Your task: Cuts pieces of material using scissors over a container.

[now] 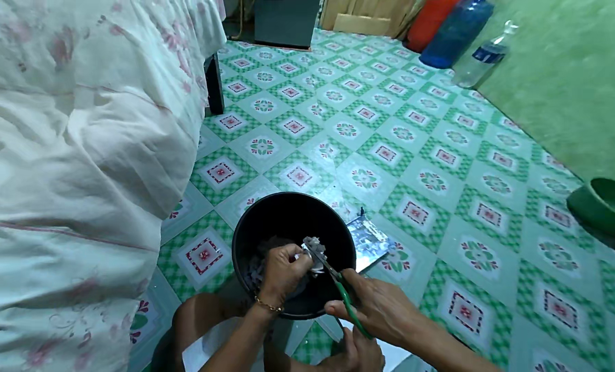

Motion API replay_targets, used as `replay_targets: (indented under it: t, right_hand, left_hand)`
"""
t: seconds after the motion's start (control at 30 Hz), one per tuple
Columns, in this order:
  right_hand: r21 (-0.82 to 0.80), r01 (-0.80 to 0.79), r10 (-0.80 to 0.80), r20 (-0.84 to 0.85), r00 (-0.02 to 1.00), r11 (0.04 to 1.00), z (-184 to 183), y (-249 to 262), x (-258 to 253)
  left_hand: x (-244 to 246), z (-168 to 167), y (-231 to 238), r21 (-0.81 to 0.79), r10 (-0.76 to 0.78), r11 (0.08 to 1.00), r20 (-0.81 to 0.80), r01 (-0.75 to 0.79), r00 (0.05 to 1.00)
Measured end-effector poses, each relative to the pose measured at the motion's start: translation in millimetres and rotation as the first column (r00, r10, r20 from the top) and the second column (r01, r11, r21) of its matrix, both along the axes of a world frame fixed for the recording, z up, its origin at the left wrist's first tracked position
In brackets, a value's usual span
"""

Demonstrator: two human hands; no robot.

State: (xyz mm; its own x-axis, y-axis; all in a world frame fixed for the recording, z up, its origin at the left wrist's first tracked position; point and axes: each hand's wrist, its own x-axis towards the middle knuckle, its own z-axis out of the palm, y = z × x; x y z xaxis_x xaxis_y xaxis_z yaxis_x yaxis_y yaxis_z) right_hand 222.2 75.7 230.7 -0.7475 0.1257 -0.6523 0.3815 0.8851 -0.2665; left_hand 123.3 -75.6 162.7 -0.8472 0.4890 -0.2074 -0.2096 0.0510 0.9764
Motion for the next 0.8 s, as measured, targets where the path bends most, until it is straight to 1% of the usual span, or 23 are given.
replay_targets:
  t: [0.03,0.13,0.2,0.3,0.4,0.47,0.53,0.67,0.8]
  right_hand:
    - [-0.013,0.01,-0.01,-0.026,1.0,1.0,-1,0,1]
    - [-0.064,0.034,-0.046,-0.186,0.981,0.997,-11,2,7]
    - [-0.103,0.032,-0.056,-0.24,0.969,0.994,-16,4,9]
    - [-0.149,0.039,-0.067,-0.183,0.981,0.988,-20,7,7]
    - [-0.164,0.041,-0.055,-0.08,0.995,0.986,-18,9,4]
    - [-0.18,0.046,-0.06,-0.069,0.996,0.983,-18,10,3]
    - [-0.209,0.062,-0.084,-0.098,0.992,0.976,-21,11,4]
    - [-0.266,0.122,-0.162,-0.133,0.978,0.956,-26,12,4]
    - [-0.297,0.149,-0.174,-0.06,0.983,0.943,-25,11,1]
  left_hand:
    - [1,0,0,-0.015,0.004,1.0,-0.025,-0.004,1.0]
    - [2,-1,-1,-0.059,0.023,0.998,-0.078,-0.028,0.997]
    - [2,-2,-3,-0.08,0.019,0.996,-0.094,-0.026,0.995]
    - [2,-4,-5,-0.123,0.013,0.992,-0.112,-0.027,0.994]
    - [4,-4,-7,-0.229,-0.058,0.974,-0.213,0.008,0.975]
    - [5,-4,-8,-0.269,-0.108,0.962,-0.265,0.034,0.958]
    - [6,-4,-8,-0.279,-0.116,0.96,-0.293,0.031,0.949]
    - [3,-3,-12,-0.31,-0.115,0.95,-0.279,0.024,0.953]
    - [0,-4,-16,-0.342,-0.144,0.939,-0.276,0.043,0.95]
